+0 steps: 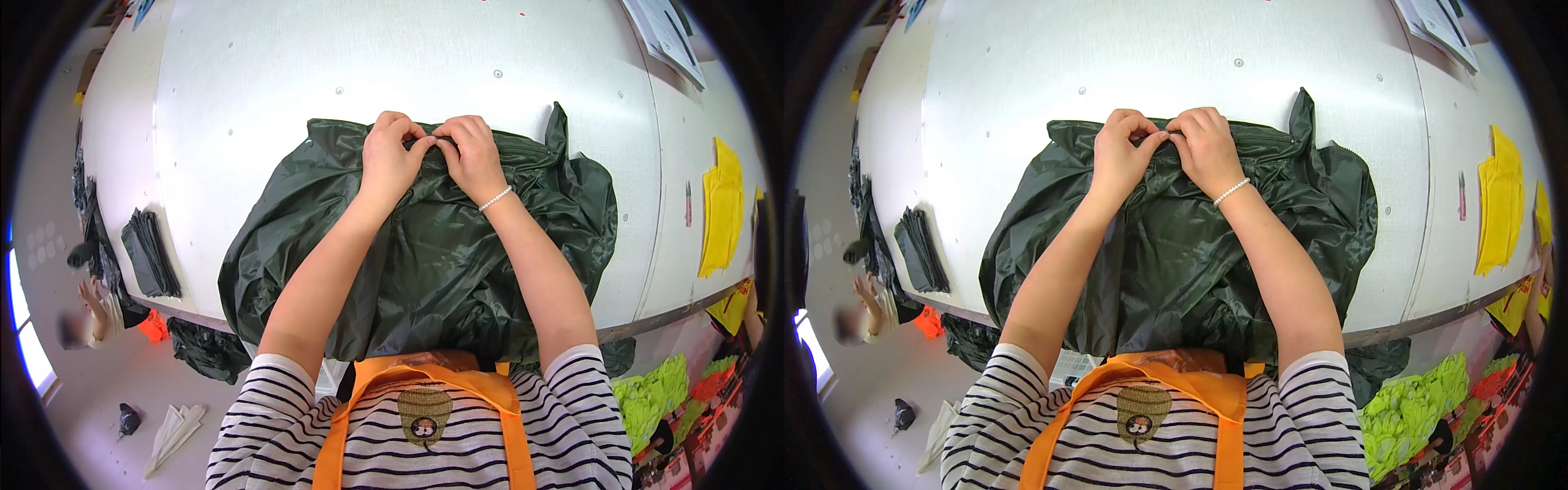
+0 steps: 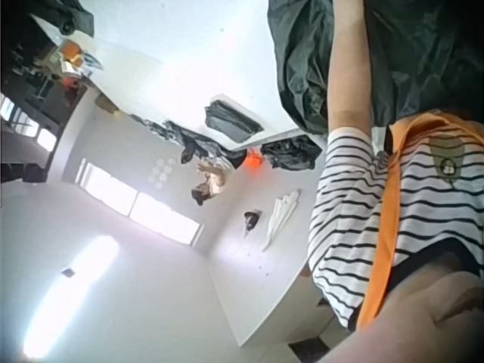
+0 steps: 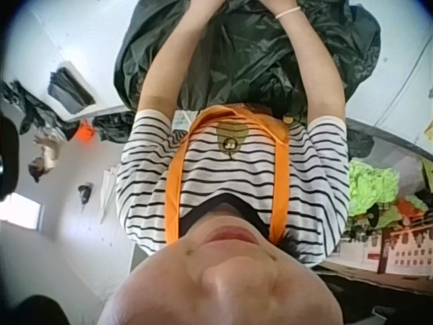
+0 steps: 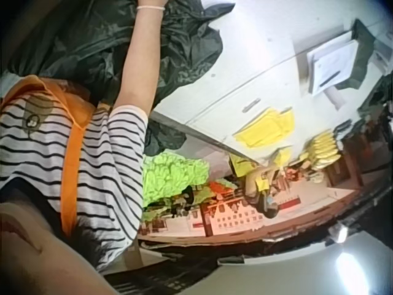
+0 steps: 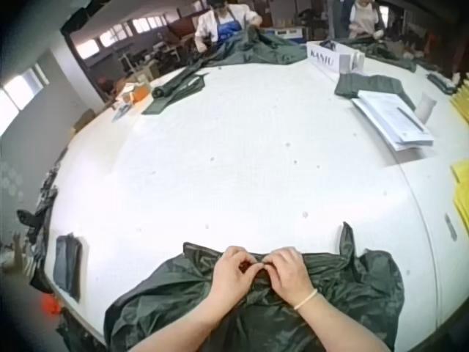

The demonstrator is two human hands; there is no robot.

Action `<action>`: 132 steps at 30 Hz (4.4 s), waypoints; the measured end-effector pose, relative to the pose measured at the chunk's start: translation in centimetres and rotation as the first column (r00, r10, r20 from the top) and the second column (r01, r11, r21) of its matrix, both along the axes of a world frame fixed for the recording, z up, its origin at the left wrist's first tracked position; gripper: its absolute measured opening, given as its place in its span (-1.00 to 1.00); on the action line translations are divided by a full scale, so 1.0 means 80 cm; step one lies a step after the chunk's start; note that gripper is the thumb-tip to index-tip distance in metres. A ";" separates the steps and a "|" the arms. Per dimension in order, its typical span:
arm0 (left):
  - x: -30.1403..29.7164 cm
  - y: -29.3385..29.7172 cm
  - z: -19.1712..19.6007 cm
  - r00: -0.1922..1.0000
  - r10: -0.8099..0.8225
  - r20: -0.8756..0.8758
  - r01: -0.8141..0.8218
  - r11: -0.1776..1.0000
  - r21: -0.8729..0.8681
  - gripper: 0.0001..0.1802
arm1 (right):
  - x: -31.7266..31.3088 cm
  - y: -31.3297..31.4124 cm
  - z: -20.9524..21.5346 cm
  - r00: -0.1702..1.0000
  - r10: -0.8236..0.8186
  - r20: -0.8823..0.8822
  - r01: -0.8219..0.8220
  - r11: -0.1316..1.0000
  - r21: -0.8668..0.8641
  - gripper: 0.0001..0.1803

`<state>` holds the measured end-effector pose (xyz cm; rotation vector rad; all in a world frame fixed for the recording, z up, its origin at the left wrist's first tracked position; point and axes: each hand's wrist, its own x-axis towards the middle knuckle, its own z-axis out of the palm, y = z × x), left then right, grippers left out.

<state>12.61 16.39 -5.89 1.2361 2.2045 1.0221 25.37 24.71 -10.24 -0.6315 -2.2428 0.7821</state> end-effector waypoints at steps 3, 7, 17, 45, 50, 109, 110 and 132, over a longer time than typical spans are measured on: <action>-0.004 0.002 -0.004 0.993 0.026 0.119 -0.023 0.999 -0.026 -0.81 | -0.001 -0.001 0.001 1.000 0.001 -0.016 -0.001 1.000 -0.005 -0.85; -0.016 0.012 0.016 0.996 -0.046 0.080 0.065 0.965 -0.255 -0.81 | 0.003 -0.005 0.002 1.000 0.003 -0.001 -0.003 0.998 0.055 -0.84; -0.017 0.021 -0.002 0.991 -0.078 0.107 0.097 0.978 -0.187 -0.84 | -0.002 -0.002 0.007 0.997 -0.071 -0.012 0.070 0.994 -0.088 -0.80; -0.153 -0.070 -0.071 0.898 0.388 0.210 -0.396 0.918 -0.002 -0.41 | 0.072 0.035 0.070 0.981 -0.168 -0.099 0.121 0.924 -0.364 -0.79; -0.152 -0.083 -0.053 0.884 0.347 0.314 -0.309 0.937 -0.165 -0.65 | 0.303 0.161 0.030 0.667 -0.736 0.116 0.739 0.673 0.022 -0.69; 0.042 -0.162 0.236 0.256 -0.028 0.966 -0.549 0.819 0.169 -0.73 | 0.055 -0.125 0.280 0.980 0.164 -0.113 -0.179 0.973 -0.142 -0.79; 0.042 -0.163 0.236 0.263 -0.036 0.964 -0.546 0.818 0.180 -0.73 | 0.054 -0.125 0.281 0.982 0.159 -0.102 -0.171 0.978 -0.123 -0.79; 0.006 -0.195 0.247 0.999 -0.039 -0.034 0.037 0.998 -0.057 -0.50 | 0.044 -0.094 0.299 0.974 0.204 -0.099 -0.225 0.804 -0.551 -0.82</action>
